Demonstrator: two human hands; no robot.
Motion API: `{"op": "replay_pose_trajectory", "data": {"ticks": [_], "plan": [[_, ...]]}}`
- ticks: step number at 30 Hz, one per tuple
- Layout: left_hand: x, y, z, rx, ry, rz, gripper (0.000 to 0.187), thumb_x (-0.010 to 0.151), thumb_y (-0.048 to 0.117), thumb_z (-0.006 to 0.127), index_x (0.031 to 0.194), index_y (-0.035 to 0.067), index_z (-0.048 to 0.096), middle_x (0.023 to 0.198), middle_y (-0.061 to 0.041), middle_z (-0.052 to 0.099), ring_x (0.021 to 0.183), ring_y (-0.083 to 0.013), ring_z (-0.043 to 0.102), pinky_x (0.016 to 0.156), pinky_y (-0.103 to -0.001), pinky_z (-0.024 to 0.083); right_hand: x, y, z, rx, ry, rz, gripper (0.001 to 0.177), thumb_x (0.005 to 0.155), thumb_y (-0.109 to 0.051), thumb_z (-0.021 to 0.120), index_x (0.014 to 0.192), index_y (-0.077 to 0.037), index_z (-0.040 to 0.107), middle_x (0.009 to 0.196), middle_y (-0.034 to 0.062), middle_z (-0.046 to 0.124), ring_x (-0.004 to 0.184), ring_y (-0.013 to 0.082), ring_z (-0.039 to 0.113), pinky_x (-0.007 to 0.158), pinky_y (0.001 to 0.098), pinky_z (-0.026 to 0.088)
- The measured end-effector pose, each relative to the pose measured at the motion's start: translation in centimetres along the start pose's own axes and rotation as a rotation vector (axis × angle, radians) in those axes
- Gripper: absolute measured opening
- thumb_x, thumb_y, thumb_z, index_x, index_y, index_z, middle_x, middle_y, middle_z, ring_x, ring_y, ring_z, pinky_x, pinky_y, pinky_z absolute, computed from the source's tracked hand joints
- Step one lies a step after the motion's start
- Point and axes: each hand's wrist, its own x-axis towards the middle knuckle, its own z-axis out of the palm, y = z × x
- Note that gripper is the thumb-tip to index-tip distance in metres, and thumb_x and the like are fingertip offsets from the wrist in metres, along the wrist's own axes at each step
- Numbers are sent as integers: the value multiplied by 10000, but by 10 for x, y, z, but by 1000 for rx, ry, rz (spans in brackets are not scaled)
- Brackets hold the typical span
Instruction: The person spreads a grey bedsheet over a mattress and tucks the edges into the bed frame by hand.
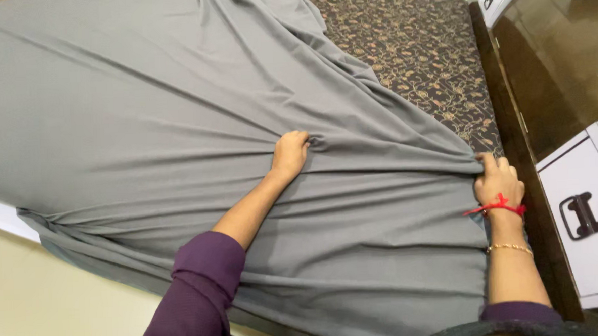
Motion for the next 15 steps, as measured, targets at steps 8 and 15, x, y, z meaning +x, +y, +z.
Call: {"op": "replay_pose_trajectory", "data": {"ticks": [8,15], "plan": [[-31,21,-64,32,-294,179,637,973,343,651,1455,-46,503,1450,-275,505,1369,-456,444,1110,-517,396,5,14,-1,219,55,50,493,823,-64,712,1286,-177,588,1160,123,642,1121,385,621,885,527,510],[-106,33,-250,362,-585,15,747,878,624,614,1455,159,519,1604,-152,365,1502,-383,274,1154,-652,247,-4,29,5,71,185,98,494,826,-171,869,1225,-96,587,1124,161,633,1047,392,639,881,500,521]]}}
